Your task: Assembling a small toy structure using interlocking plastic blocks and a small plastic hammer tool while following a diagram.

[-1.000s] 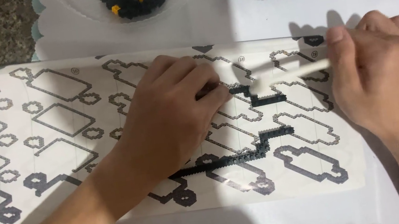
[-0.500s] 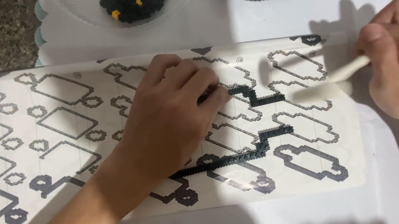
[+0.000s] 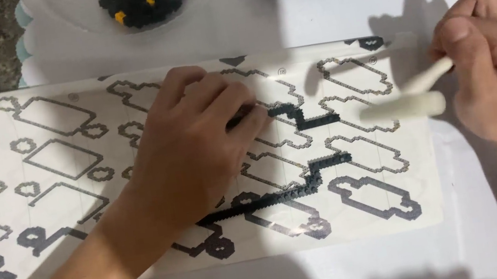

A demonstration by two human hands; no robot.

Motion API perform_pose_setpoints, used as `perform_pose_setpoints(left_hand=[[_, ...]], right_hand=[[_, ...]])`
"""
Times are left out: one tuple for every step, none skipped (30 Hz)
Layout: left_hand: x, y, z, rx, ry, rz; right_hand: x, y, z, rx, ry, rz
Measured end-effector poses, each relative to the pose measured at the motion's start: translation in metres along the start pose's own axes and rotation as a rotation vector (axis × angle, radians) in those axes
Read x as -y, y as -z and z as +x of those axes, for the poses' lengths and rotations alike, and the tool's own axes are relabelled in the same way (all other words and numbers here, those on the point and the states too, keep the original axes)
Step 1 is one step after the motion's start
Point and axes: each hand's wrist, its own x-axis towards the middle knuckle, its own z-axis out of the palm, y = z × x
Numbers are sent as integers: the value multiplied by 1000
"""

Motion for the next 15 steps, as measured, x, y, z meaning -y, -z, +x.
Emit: perform_pose_setpoints(left_hand=[[0,0,0,5,0,5],[-1,1,-1,9,-1,1],[-1,1,-2,15,5,-6],[-1,0,0,12,5,-12],[1,0,1,8,-1,-13],[0,1,1,6,-10,-4],[0,2,0,4,-19,5],[0,2,0,7,-24,1],[0,3,1,13,-24,-6],[0,3,1,14,-22,-10],[1,4,3,11,-26,-10],[0,5,3,28,-42,9],[0,6,4,45,-59,28],[-1,7,4,47,-66,26],[-2,8,5,74,-52,4]], right_hand=[[4,1,0,2,-1,20],[3,-1,0,3,-6,22],[1,-3,1,29,-58,110],[-1,-3,2,48,-106,193],[-1,-1,4,42,-109,188],[0,0,4,47,-30,81],[1,0,5,52,49,-25],[4,0,4,50,42,-24],[6,0,3,47,13,71],[8,1,3,42,-9,163],[2,0,2,39,-10,160],[-4,-1,-2,-11,-86,295],[-9,-3,-5,-60,-163,430],[-14,-10,-3,-65,-168,431],[-19,-17,-1,-90,-99,395]])
